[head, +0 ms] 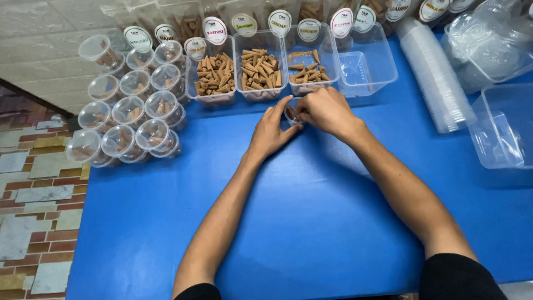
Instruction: Packaging small incense sticks into individual plastic cups and sealing them with lids.
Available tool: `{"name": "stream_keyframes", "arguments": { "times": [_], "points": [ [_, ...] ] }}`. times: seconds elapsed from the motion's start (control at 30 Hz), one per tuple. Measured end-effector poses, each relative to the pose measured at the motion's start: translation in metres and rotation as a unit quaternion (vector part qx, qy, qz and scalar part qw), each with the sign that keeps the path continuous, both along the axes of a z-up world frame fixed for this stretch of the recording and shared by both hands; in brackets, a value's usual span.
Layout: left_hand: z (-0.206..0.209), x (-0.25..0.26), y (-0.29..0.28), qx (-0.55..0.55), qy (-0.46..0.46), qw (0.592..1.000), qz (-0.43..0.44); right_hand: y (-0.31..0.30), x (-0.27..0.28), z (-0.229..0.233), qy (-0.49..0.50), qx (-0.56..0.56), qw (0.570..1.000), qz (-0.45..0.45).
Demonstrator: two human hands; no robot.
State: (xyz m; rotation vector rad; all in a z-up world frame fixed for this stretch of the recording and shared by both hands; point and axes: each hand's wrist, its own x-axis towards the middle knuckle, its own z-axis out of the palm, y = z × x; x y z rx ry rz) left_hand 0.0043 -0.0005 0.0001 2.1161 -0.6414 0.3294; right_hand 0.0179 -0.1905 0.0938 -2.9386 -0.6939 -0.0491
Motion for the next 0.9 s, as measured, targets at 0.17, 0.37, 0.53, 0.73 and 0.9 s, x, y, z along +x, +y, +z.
{"name": "stream_keyframes", "arguments": {
  "times": [0.17, 0.37, 0.53, 0.73, 0.9],
  "points": [
    [0.002, 0.000, -0.001, 0.005, 0.006, 1.000, 0.005, 0.000, -0.007, 0.012, 0.014, 0.034, 0.999, 0.028],
    [0.007, -0.005, 0.002, 0.003, 0.019, 1.000, 0.005, -0.015, -0.013, 0.002, -0.046, 0.213, 0.974, 0.065],
    [0.003, -0.002, 0.002, -0.001, 0.015, 1.000, -0.002, -0.027, -0.032, -0.040, -0.080, 0.334, 0.936, 0.075],
    [-0.001, 0.000, 0.003, 0.010, 0.019, 1.000, -0.013, -0.022, -0.044, -0.068, 0.064, 0.412, 0.909, 0.013],
    [0.001, -0.001, -0.003, 0.017, 0.023, 0.999, -0.016, -0.027, -0.048, -0.063, 0.078, 0.427, 0.901, -0.015]
  ]
}}
